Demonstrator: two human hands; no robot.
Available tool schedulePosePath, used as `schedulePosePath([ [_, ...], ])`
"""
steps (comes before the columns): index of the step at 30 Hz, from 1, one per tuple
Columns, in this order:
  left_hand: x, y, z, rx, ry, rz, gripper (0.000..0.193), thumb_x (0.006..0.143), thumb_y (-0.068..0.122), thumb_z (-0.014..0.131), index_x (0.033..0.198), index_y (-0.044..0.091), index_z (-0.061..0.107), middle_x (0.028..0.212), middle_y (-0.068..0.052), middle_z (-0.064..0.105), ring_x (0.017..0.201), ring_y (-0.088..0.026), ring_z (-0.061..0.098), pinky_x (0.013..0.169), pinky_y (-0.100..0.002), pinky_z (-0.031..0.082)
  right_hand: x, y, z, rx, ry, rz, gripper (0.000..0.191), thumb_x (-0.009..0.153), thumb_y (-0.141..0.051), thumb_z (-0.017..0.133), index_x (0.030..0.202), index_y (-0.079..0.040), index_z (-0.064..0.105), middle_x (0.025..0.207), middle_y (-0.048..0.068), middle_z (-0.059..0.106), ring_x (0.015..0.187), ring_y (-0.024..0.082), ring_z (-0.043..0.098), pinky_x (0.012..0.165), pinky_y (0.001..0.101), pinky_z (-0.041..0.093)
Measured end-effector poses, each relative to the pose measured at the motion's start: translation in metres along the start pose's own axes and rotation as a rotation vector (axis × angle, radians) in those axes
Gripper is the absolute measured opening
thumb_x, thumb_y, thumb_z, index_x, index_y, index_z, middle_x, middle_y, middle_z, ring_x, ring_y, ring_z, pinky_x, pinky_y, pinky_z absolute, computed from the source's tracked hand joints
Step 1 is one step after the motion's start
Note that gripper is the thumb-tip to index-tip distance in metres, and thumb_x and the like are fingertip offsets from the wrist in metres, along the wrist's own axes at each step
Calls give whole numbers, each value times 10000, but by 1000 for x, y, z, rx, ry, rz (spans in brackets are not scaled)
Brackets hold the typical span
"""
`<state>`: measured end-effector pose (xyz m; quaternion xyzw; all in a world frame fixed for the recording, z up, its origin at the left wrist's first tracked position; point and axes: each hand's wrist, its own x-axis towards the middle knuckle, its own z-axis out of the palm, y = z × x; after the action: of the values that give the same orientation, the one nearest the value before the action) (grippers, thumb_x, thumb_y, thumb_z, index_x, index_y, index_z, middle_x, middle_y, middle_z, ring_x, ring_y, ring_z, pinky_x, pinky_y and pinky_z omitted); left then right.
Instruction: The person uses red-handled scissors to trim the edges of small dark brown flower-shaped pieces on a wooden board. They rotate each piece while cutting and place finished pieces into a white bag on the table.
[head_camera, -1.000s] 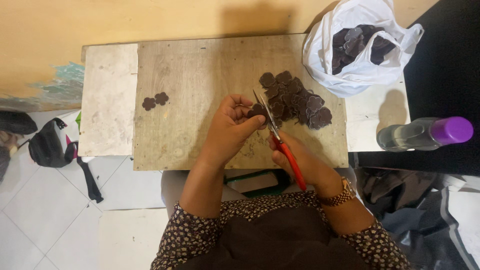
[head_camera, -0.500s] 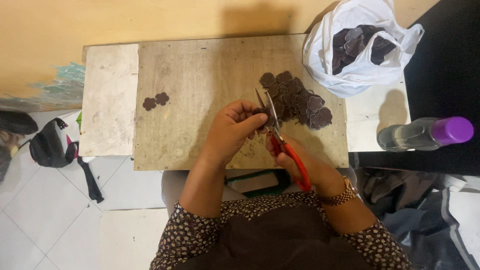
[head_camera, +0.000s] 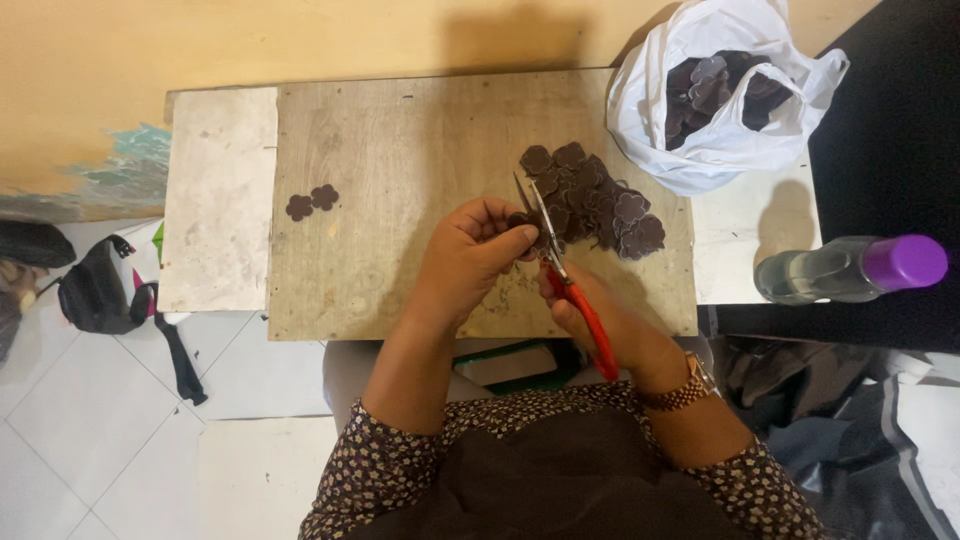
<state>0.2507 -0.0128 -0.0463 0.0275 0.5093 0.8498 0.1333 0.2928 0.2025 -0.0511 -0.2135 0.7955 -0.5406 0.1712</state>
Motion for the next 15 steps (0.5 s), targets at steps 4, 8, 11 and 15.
schedulePosePath([
  [4,26,8,4,42,-8,-30,117,945,64,721,1034,18,660,888,-35,712,769,-90,652,647,-217,486,18,7,-12,54,-3,-30,680,964,-721,470,1131,-67,552,936,21,545,854,142,523,748,296,489],
  [8,93,21,0,73,9,-78,123,926,72,720,1034,32,676,882,-34,725,750,-80,644,619,-209,471,82,23,-64,135,-59,-37,726,946,-726,496,1184,-41,530,980,49,535,876,150,516,748,300,500],
  [11,141,31,-11,51,30,-94,128,919,67,720,1035,36,675,879,-39,721,747,-82,641,614,-215,465,118,28,-76,93,-45,-36,724,958,-723,478,1191,-39,528,979,40,549,868,141,524,751,296,498],
  [15,170,41,-34,52,61,-102,119,922,71,709,1029,33,672,889,-38,723,773,-88,665,636,-225,481,160,29,-83,91,-18,-12,719,953,-718,469,1177,-38,538,952,32,542,835,134,510,724,297,483],
])
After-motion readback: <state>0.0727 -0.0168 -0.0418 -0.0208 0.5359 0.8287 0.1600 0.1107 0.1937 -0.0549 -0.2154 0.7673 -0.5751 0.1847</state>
